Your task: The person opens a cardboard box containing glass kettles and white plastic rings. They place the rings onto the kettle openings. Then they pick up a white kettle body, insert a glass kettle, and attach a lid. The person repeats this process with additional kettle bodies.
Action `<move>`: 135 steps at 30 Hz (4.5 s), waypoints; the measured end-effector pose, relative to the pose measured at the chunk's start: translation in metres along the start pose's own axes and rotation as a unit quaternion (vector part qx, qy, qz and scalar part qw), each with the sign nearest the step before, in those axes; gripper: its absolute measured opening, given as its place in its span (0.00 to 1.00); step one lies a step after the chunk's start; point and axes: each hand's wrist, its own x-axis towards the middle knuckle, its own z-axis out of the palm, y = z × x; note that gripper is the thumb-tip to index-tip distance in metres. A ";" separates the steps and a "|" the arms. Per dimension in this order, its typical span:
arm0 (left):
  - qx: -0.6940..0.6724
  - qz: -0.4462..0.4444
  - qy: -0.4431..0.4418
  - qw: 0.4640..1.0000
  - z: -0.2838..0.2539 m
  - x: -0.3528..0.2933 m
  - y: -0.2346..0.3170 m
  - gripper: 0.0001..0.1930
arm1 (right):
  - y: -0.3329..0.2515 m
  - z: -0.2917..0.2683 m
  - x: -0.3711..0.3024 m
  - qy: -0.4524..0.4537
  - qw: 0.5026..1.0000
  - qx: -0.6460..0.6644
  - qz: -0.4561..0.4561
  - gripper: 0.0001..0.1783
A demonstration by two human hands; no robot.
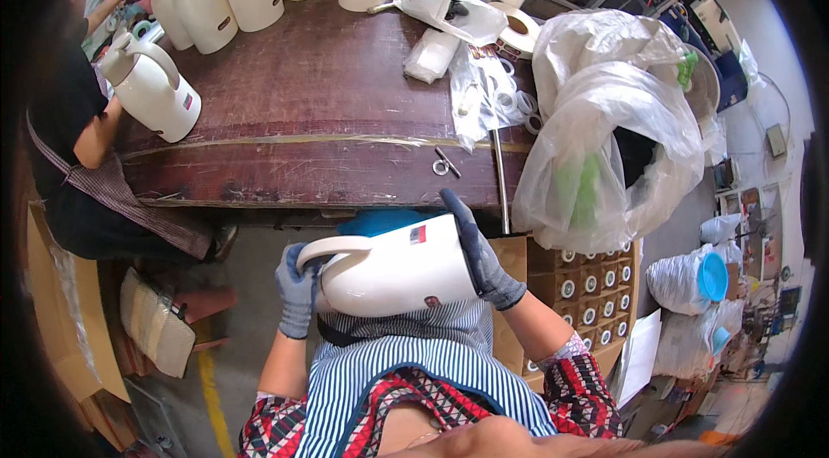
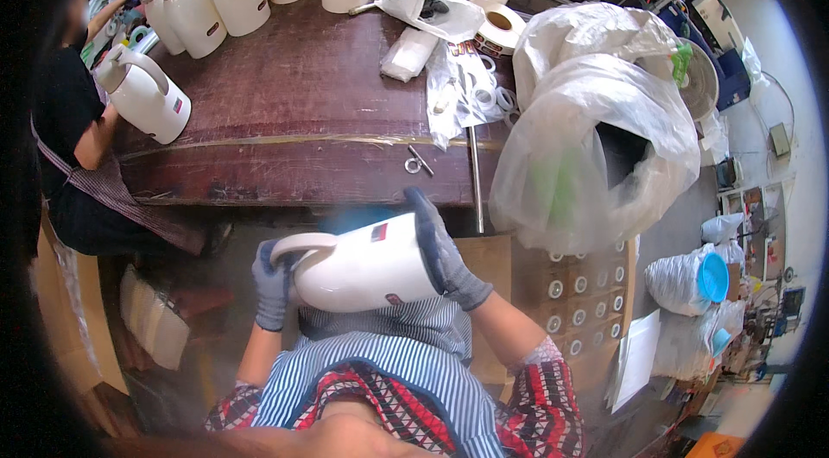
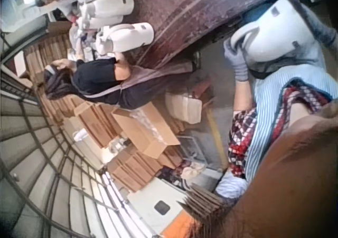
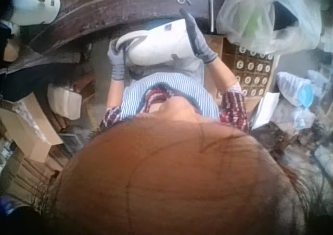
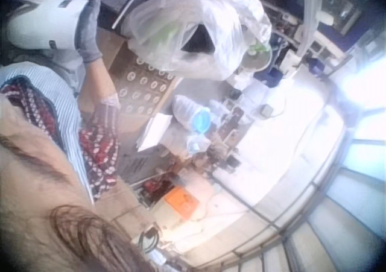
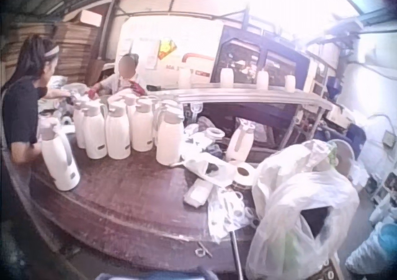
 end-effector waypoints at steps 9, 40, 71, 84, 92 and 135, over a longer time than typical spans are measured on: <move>-0.201 -0.145 -0.005 0.969 -0.023 0.036 -0.024 0.08 | 0.042 -0.065 0.125 0.073 0.863 -0.495 0.066 0.26; -0.201 -0.182 -0.131 0.953 -0.021 0.075 -0.075 0.33 | -0.044 -0.015 0.070 -0.077 0.966 -0.241 0.058 0.09; -0.142 -0.128 -0.224 0.956 -0.013 0.080 -0.038 0.15 | -0.050 0.045 0.076 -0.135 0.941 -0.119 -0.288 0.17; -0.183 -0.101 -0.061 0.976 -0.014 0.060 -0.024 0.09 | -0.029 0.018 0.032 0.118 0.970 0.204 -0.061 0.14; -0.179 -0.094 -0.082 0.976 -0.011 0.068 -0.022 0.07 | -0.039 -0.003 0.011 0.037 0.967 -0.239 -0.079 0.10; 0.685 0.478 -0.147 0.530 -0.122 0.378 0.208 0.07 | 0.047 -0.060 0.145 0.158 0.852 -0.493 0.073 0.26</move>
